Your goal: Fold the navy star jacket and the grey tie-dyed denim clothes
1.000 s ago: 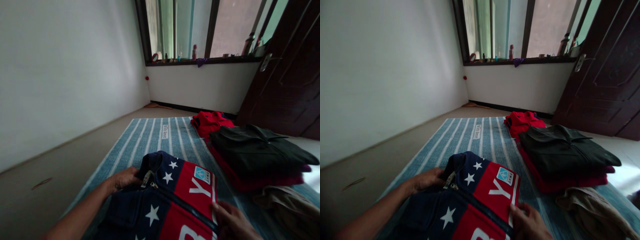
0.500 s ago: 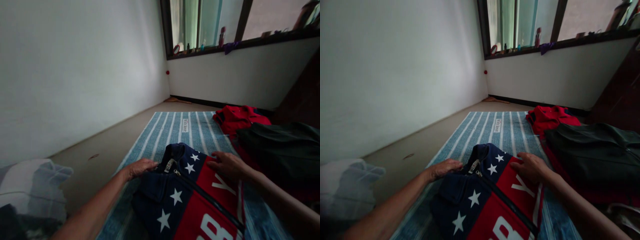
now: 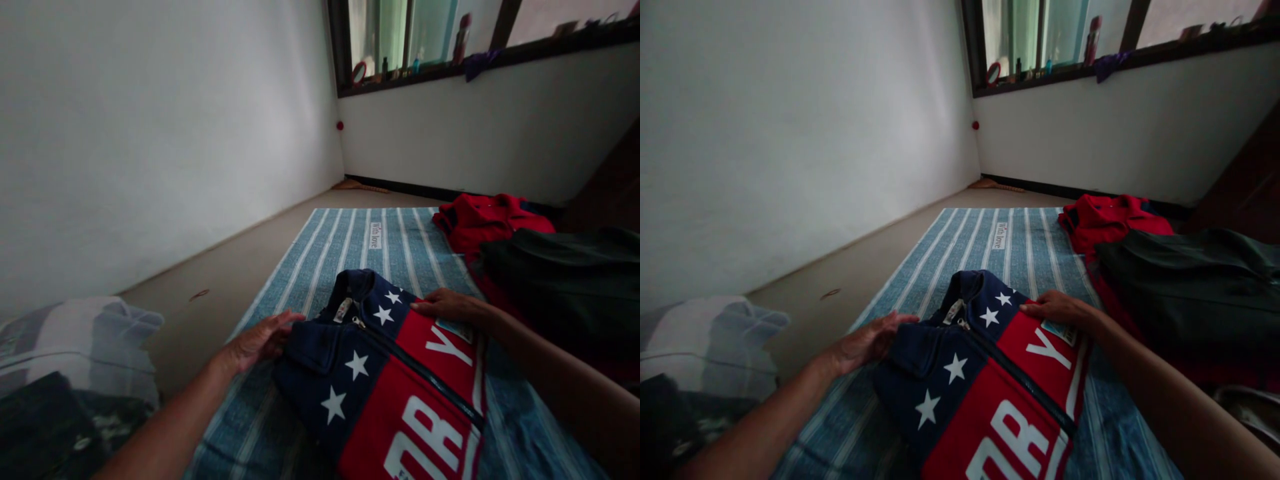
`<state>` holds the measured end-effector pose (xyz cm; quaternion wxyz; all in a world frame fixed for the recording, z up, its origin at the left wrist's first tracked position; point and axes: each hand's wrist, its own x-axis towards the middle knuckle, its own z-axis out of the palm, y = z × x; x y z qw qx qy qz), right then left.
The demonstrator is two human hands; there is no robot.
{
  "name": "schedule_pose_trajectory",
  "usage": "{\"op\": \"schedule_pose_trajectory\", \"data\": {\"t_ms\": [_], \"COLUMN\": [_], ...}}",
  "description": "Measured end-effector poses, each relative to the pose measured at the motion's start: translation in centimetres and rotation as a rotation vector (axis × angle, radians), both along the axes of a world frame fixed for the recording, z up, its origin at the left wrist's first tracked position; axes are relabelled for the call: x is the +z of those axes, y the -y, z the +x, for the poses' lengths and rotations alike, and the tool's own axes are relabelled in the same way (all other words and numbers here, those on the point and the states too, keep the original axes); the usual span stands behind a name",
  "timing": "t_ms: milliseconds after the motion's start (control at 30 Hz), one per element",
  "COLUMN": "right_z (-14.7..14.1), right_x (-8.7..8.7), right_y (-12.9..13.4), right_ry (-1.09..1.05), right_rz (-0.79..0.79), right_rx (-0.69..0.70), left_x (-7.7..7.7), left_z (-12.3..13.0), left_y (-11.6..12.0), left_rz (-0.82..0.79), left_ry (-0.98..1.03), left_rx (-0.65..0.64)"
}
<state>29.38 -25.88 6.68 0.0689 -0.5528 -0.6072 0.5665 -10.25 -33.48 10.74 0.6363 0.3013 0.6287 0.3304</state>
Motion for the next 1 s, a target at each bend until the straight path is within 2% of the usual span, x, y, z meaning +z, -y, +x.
{"op": "schedule_pose_trajectory", "data": {"t_ms": [100,200,300,400,500,633,733,900,1000], "right_z": [0.3,0.5,0.2,-0.3,-0.6,-0.7,-0.7,-0.9,-1.0], "right_x": [0.0,0.0,0.3,0.4,0.2,-0.5,-1.1,-1.5,-1.3], "right_y": [-0.4,-0.6,-0.8,-1.2,-1.6,-2.1,-2.3,-2.3,-2.2], "right_ry": [0.025,-0.041,-0.097,-0.133,-0.195,-0.239,-0.228,-0.261,-0.259], "right_rz": [-0.055,-0.116,-0.145,-0.133,-0.098,-0.036,-0.037,-0.142,-0.154], "right_rx": [0.021,0.052,0.028,-0.002,-0.023,-0.056,-0.058,0.004,-0.001], "left_x": [0.0,-0.3,-1.2,-2.2,-2.5,-2.0,-1.9,-2.6,-3.2], "left_z": [-1.2,-1.3,0.2,2.7,5.0,7.0,7.7,8.4,8.7], "left_y": [3.4,7.8,11.7,13.8,14.2,13.5,13.3,13.1,12.8], "left_rz": [0.046,0.011,-0.084,-0.138,-0.176,-0.250,-0.273,-0.150,-0.089], "left_ry": [0.048,-0.010,0.074,0.220,0.363,0.490,0.454,0.370,0.391], "left_rx": [0.013,0.142,0.168,0.166,0.210,0.262,0.329,0.409,0.448]}}
